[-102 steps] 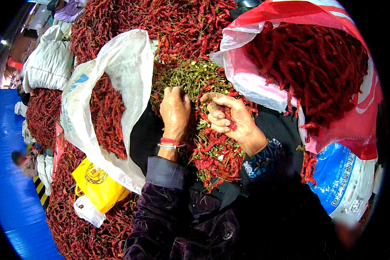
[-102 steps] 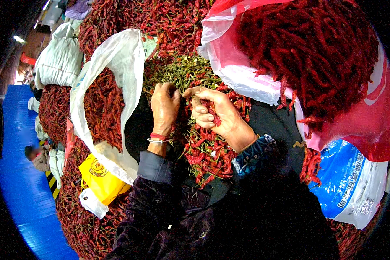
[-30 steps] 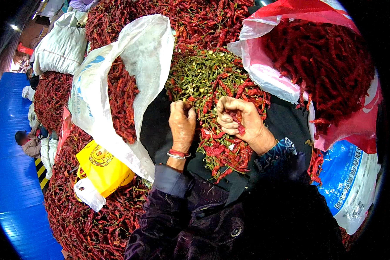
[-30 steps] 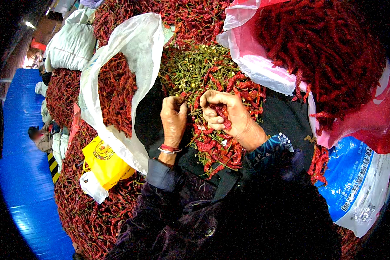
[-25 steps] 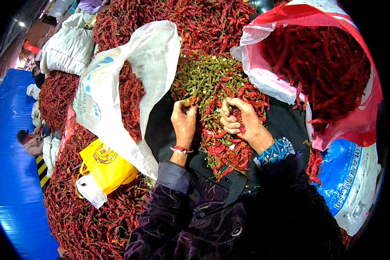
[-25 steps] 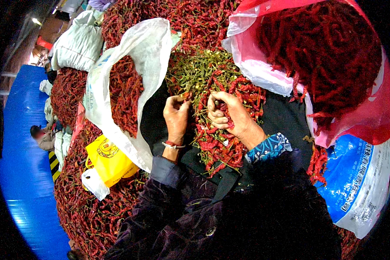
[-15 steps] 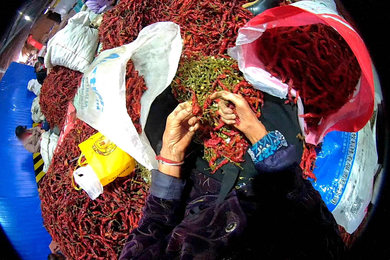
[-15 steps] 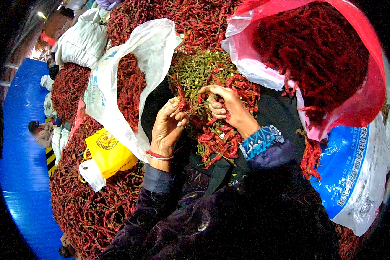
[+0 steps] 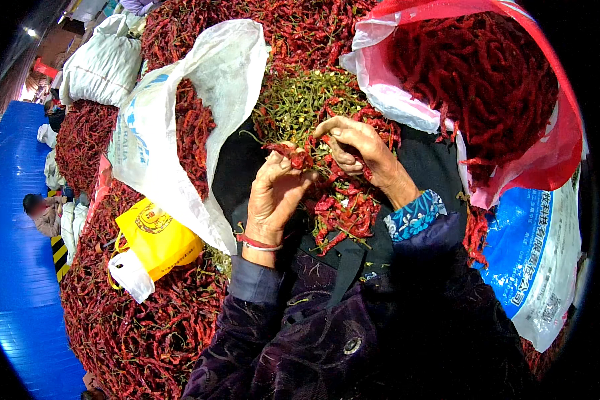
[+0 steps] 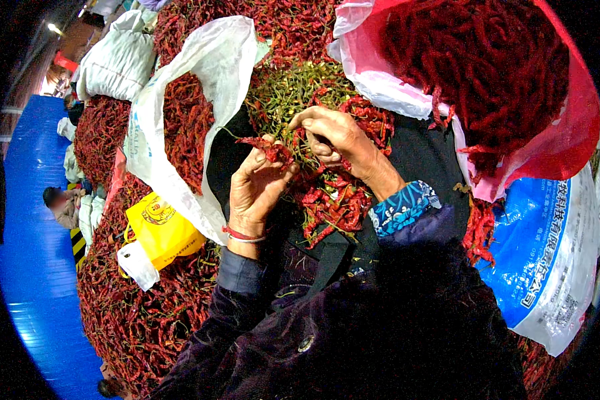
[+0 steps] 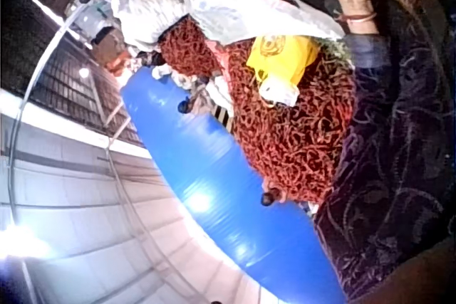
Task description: The person repeatedly picks dried red chili peppers from a large pile, removes the green stems by hand, and drops the de-stemmed peppers into a nearby bag. The work continues at a steady pace with hands visible throughout.
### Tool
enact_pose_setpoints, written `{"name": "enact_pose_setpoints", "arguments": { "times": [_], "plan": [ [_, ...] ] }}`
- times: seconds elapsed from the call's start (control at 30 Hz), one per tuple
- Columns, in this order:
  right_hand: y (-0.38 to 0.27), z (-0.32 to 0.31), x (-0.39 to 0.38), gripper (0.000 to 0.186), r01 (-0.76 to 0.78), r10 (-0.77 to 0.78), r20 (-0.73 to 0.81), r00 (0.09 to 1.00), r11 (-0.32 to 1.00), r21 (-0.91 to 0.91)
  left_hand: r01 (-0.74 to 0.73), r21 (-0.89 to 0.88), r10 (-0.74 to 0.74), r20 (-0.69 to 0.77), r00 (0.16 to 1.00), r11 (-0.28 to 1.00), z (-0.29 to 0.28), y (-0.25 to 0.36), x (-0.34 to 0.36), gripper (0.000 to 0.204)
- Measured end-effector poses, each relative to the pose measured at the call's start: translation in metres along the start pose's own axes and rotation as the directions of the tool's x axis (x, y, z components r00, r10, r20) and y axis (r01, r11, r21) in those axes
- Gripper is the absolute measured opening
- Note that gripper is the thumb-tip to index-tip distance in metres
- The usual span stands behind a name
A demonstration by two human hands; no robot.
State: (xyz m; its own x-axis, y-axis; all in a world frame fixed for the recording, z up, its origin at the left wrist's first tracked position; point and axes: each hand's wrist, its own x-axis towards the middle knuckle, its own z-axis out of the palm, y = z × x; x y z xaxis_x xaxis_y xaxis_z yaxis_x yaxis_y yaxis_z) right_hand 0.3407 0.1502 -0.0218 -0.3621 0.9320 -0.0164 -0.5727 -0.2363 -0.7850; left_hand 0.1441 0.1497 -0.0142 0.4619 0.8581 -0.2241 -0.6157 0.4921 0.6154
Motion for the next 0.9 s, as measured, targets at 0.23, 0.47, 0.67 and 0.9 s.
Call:
{"name": "enact_pose_setpoints", "arguments": {
  "times": [0.23,0.47,0.67,0.9],
  "plan": [
    [0.004,0.03,-0.005,0.021,0.015,-0.24,-0.07,0.968,0.334,-0.942,-0.011,0.491,0.098,-0.153,0.983,0.871,0.012,0.001,0.004,0.025],
    [0.017,0.003,0.009,0.016,0.016,-0.157,-0.194,0.968,0.815,-0.579,-0.153,0.619,0.293,-0.129,0.948,0.77,0.008,-0.01,0.014,0.018],
    [0.008,-0.013,0.012,0.012,-0.053,0.143,-0.364,0.92,0.968,0.246,-0.182,0.691,0.312,-0.065,0.948,0.699,0.007,-0.012,-0.002,0.023],
    [0.009,-0.003,0.015,0.012,-0.061,0.12,-0.364,0.924,0.983,0.171,0.062,-0.054,-0.064,-0.028,0.998,0.997,-0.01,-0.01,-0.016,0.034]
  ]
}}
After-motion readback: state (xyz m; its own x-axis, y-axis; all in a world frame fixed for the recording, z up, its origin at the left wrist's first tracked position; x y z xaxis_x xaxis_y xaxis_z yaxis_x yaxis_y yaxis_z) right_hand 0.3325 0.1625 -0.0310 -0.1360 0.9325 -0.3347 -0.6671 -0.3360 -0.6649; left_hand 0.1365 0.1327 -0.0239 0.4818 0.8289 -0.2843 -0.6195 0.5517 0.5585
